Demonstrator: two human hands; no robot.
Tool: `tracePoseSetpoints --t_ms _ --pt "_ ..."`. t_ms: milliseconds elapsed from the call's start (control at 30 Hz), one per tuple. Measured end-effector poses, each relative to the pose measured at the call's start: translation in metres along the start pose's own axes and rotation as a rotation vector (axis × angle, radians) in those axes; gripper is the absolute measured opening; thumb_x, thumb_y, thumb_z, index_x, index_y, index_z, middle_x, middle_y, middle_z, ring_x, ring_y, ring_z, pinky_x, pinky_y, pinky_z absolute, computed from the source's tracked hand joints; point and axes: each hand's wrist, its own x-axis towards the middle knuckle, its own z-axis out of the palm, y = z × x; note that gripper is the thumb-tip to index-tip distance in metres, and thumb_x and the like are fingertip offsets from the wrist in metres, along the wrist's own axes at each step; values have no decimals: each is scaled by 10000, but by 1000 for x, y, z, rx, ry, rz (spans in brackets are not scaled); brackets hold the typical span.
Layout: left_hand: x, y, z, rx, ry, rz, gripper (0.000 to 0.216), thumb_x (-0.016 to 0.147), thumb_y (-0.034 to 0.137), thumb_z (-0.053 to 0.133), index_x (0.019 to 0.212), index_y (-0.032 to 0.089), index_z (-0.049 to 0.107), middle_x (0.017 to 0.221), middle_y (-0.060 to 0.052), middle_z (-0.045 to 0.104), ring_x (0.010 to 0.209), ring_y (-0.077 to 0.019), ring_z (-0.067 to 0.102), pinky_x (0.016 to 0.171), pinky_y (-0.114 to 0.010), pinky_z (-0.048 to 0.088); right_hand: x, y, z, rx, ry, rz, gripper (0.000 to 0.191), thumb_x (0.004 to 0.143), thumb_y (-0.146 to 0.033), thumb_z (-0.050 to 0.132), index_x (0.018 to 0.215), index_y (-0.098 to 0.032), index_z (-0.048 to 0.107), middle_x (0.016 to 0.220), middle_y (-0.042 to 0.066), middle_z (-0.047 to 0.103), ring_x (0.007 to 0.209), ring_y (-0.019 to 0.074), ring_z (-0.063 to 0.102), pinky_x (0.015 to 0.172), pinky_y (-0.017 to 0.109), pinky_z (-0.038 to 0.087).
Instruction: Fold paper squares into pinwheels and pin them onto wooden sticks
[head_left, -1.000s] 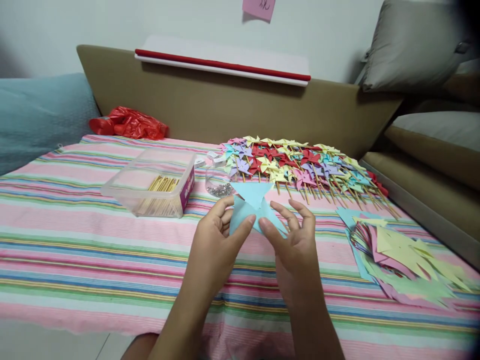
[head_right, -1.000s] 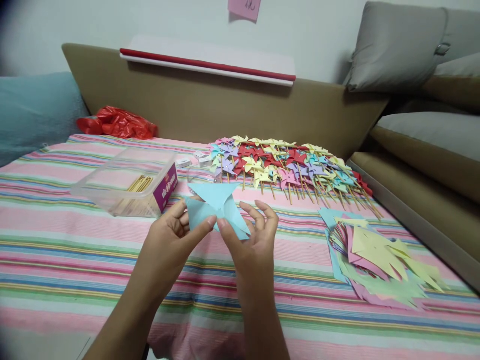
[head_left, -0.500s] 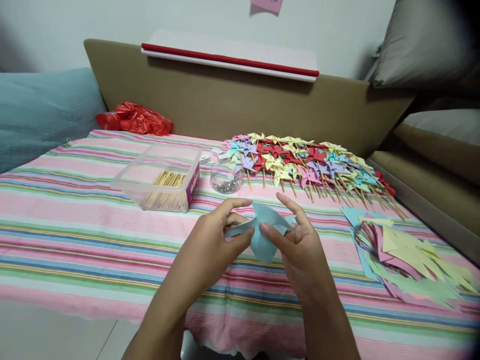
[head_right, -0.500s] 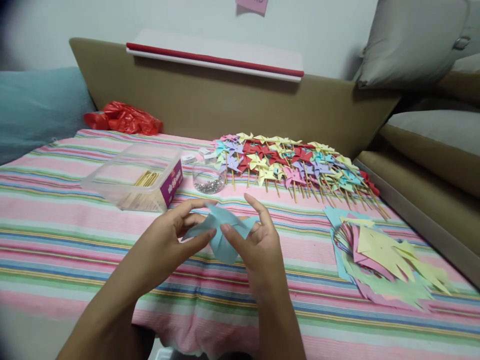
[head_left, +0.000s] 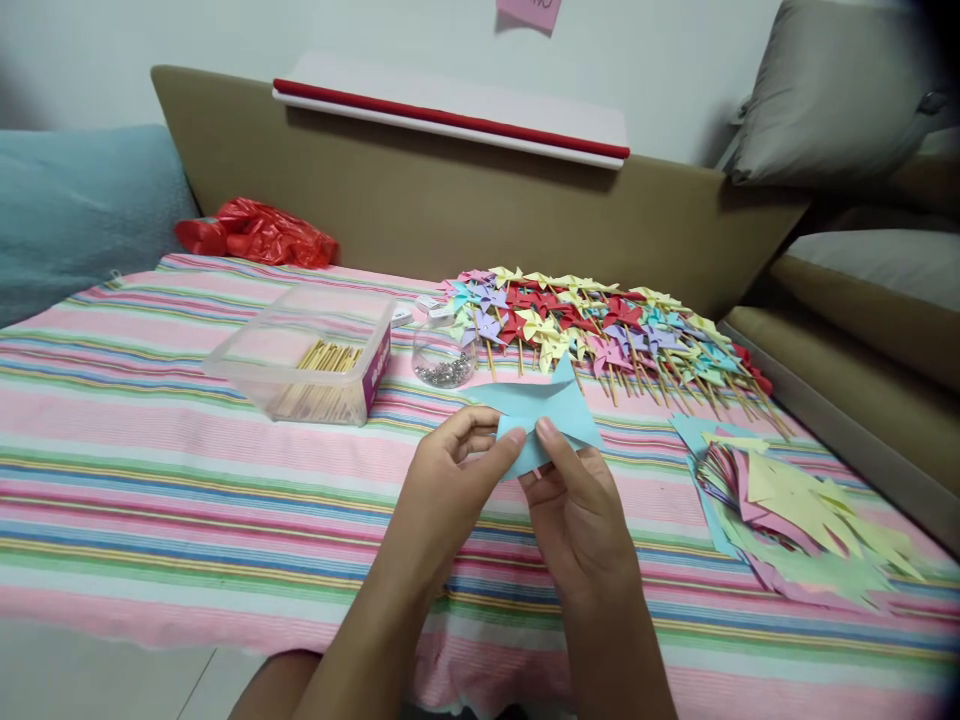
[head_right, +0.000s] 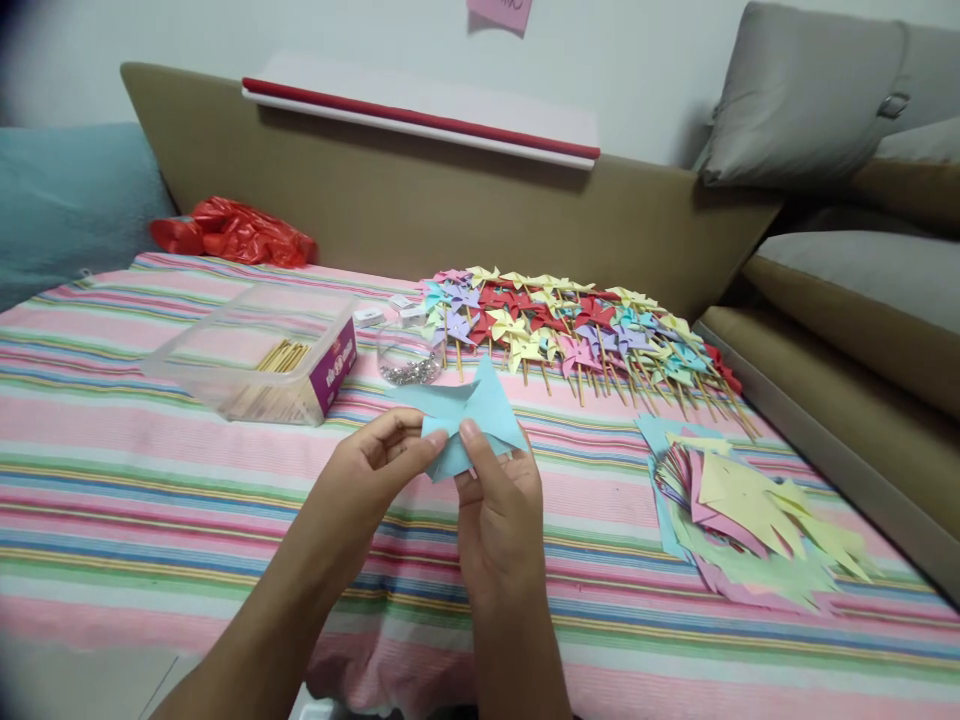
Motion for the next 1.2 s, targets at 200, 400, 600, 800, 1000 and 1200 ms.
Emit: tracePoseSetpoints --t_ms 200,400,600,800,1000,1200 --pt "0 -1 4 28 36 36 258 827 383 744 791 196 571 642 66 426 601 -95 404 560 -213 317 -1 0 2 20 8 13 382 766 -346 826 1101 -206 707 1093 64 751 1011 238 699 900 400 587" --pt "0 -1 4 -51 92 57 278 803 372 781 778 180 581 702 36 569 656 -100 512 602 -200 397 -3 0 0 -41 51 2 536 814 -367 774 1291 -243 563 1050 50 736 1001 233 702 853 387 578" --pt "3 0 -1 -251 228 37 292 749 374 826 765 183 606 683 48 627 614 -87 541 605 -193 433 -4 5 -7 -431 -14 -421 561 925 -278 583 1430 -381 363 1390 86 581 1142 220 650 930 435 553" --pt "3 3 -7 -321 233 50 246 757 332 830 813 169 655 751 24 675 687 -95 603 663 -189 483 -5 5 -17 -992 -241 -679 202 874 -217 679 1048 -304 734 1598 62 313 1435 323 395 1136 559 348" --pt "1 4 -8 -238 203 87 229 792 325 803 781 172 632 669 44 643 624 -80 553 624 -182 440 -7 4 -13 -911 -173 -606 72 881 -310 707 889 -275 768 1517 86 422 1353 338 476 1082 556 387" --pt "0 8 -3 -146 208 59 243 758 321 819 803 174 632 691 29 655 664 -112 596 653 -210 454 -3 8 -10 -685 -21 -443 133 866 -352 715 833 -224 732 1225 105 583 1224 283 564 993 450 479"
